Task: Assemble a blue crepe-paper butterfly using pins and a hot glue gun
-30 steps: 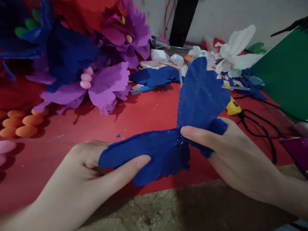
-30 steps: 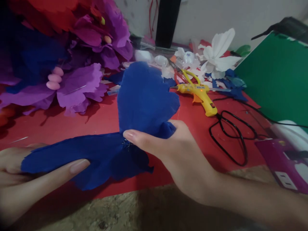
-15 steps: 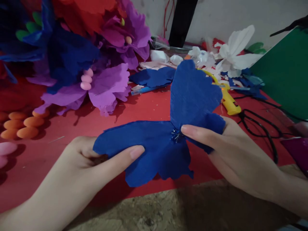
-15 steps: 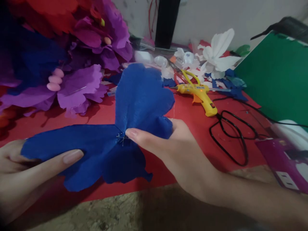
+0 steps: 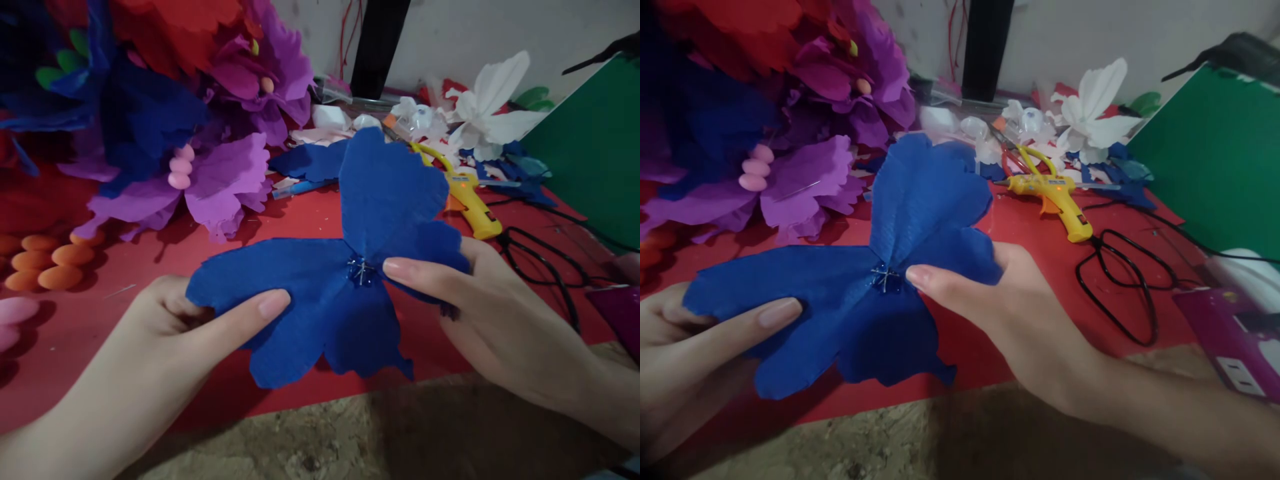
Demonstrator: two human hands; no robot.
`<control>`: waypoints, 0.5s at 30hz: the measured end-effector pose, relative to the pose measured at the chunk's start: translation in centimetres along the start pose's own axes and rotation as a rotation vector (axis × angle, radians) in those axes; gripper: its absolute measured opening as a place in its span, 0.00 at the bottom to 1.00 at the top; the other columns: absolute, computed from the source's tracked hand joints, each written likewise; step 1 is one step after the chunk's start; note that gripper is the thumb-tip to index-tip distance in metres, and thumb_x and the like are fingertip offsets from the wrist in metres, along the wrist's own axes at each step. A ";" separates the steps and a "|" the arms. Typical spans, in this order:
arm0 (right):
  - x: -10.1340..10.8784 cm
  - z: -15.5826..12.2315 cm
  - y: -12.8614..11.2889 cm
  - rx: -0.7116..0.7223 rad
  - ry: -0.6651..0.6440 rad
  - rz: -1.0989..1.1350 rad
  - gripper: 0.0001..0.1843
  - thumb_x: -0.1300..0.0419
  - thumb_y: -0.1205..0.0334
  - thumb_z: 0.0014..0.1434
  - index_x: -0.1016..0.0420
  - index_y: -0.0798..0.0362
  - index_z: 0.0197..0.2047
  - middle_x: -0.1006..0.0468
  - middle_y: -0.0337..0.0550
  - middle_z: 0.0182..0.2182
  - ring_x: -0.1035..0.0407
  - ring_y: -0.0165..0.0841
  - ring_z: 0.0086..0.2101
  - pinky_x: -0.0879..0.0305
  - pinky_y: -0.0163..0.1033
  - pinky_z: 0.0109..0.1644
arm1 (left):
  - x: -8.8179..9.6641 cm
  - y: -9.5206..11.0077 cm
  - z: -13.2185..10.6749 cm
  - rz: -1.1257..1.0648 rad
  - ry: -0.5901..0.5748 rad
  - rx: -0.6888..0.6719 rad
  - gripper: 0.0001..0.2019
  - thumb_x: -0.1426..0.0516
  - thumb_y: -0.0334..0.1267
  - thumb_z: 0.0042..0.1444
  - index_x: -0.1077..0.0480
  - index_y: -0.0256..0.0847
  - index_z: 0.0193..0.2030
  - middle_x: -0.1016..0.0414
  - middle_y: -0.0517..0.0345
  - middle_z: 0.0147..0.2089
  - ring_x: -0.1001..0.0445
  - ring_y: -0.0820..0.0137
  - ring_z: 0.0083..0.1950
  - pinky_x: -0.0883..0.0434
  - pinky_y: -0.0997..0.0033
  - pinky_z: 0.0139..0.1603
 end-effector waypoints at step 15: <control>-0.3 0.2 0.4 -0.058 -0.045 0.135 0.07 0.33 0.60 0.47 0.20 0.47 0.33 0.19 0.37 0.37 0.24 0.35 0.40 0.25 0.38 0.44 | -0.1 0.1 0.2 -0.095 0.006 -0.006 0.07 0.35 0.47 0.48 0.19 0.49 0.28 0.19 0.66 0.29 0.19 0.62 0.36 0.20 0.62 0.41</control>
Point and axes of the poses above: each hand's wrist, its own z-axis towards the middle knuckle, its own x-axis out of the back of the hand, y = z × x, the point moved 10 cm from there along z, towards the middle knuckle
